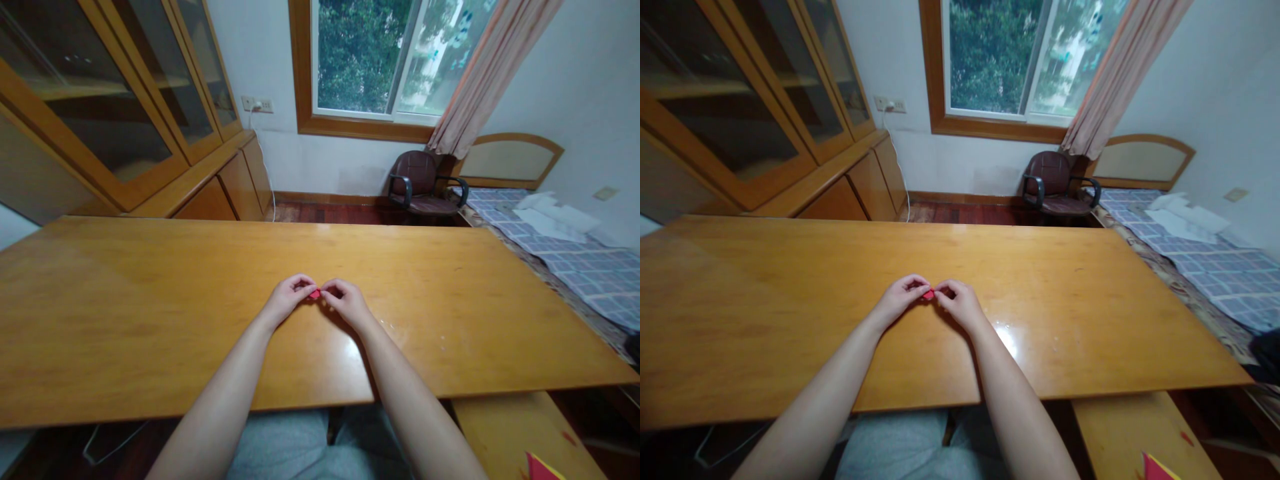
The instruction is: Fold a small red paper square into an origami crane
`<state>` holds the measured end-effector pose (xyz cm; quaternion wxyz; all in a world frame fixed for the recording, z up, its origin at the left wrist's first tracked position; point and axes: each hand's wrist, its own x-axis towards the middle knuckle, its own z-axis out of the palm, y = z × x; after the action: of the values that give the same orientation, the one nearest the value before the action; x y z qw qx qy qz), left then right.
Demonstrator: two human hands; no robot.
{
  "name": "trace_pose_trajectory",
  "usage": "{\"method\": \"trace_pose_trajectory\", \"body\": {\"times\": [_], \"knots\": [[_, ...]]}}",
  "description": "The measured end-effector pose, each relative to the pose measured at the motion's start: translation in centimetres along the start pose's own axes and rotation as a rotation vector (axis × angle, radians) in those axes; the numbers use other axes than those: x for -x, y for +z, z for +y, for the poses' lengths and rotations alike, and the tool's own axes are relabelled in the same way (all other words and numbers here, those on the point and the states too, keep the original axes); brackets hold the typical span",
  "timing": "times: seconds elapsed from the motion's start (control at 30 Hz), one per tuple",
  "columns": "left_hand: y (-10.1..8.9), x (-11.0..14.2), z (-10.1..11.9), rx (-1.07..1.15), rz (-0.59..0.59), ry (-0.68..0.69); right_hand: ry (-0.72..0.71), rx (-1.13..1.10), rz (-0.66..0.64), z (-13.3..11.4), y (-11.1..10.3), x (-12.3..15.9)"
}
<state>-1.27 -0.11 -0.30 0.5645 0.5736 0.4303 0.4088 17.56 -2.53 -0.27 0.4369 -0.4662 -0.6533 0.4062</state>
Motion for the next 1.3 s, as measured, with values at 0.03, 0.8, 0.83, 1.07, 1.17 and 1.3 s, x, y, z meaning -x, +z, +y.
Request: {"method": "trace_pose_trajectory", "body": {"times": [0.03, 0.8, 0.83, 1.07, 1.17, 1.3], "knots": [[-0.02, -0.01, -0.02, -0.009, 0.002, 0.001, -0.006, 0.008, -0.001, 0.08, 0.01, 0.02], [0.1, 0.12, -0.58, -0.069, 0.049, 0.083, -0.032, 0.034, 0.064, 0.2, -0.17, -0.28], [0.11, 0.14, -0.59, -0.087, 0.05, 0.094, -0.051, 0.046, 0.065, 0.15, -0.2, -0.26], [0.18, 0.42, -0.22, -0.222, 0.036, 0.128, -0.125, 0.102, 0.052, 0.1, -0.3, -0.35], [0.2, 0.59, 0.04, -0.296, 0.042, 0.144, -0.125, 0.105, 0.048, 0.04, -0.22, -0.34], [0.18, 0.71, 0.18, -0.324, 0.063, 0.163, -0.126, 0.104, 0.083, -0.28, -0.16, -0.29]]}}
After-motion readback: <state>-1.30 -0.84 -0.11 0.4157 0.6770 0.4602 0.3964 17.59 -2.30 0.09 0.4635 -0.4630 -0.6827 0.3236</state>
